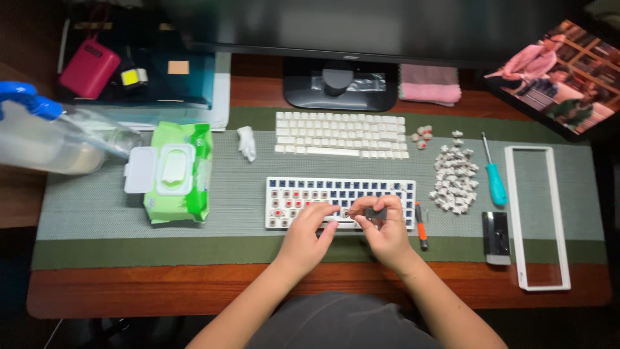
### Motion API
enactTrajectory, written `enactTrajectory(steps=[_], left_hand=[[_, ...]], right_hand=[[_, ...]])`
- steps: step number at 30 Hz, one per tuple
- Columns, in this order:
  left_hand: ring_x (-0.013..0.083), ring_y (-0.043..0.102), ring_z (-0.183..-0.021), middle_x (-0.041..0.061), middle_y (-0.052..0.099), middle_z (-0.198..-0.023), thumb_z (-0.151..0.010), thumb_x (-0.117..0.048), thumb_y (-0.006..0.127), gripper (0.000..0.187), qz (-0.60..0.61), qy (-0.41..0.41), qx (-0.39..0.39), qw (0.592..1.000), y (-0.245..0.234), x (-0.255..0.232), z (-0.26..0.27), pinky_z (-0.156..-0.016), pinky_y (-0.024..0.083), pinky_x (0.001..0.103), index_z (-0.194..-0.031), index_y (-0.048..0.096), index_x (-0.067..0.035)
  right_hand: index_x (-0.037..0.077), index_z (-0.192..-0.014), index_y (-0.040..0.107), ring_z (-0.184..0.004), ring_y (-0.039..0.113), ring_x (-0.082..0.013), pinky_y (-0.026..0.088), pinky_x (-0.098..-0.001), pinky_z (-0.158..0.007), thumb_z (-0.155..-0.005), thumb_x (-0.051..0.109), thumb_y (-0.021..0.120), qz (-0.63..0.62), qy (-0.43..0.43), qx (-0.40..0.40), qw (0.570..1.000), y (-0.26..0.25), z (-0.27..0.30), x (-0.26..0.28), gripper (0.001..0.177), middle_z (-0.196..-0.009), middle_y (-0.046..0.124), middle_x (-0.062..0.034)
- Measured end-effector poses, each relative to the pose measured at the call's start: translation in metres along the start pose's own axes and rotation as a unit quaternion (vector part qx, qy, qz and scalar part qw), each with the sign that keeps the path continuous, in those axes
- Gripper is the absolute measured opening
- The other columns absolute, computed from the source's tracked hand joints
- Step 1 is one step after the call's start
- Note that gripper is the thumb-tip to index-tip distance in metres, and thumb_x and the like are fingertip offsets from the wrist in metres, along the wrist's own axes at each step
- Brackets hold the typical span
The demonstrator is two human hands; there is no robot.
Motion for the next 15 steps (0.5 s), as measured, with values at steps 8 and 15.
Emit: enactTrajectory(steps=[8,15], left_hand=[[0.0102,0.068,-0.085,0.005,0.072,-0.095,-0.092,-0.002,0.072,0.017,0.294,-0.161,0.131,0.933,0.084,0.024,-0.025,-0.077,0.057,0.026,-0.108,0.067,0.001],[0.0083,0.066,-0.083,0.003,0.071,-0.094,-0.087,-0.001,0.074,0.025,0.355,-0.239,0.202,0.881,0.146,0.001,-0.039,-0.073,0.054,0.025,-0.111,0.067,0.000]], right_hand=[[0.010,-0.115,0.040,-0.108,0.063,-0.0232,0.056,-0.0413,-0.096,-0.102,0.000,0.058,-0.199,0.007,-0.079,0.977,-0.051,0.028,-0.017,0.024,-0.115,0.061,-0.0170],[-0.002,-0.112,0.060,-0.096,0.071,-0.0275,0.059,-0.0435,-0.086,-0.103,0.008,0.060,-0.244,0.044,-0.183,0.952,-0.117,0.057,-0.029,0.013,-0.108,0.071,-0.0193]])
Point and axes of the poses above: each hand's wrist, its own z-axis away from the middle knuckle, its own y-axis out of the palm, x = y × z, the point moved 7 cm from there along -z, towards the middle knuckle
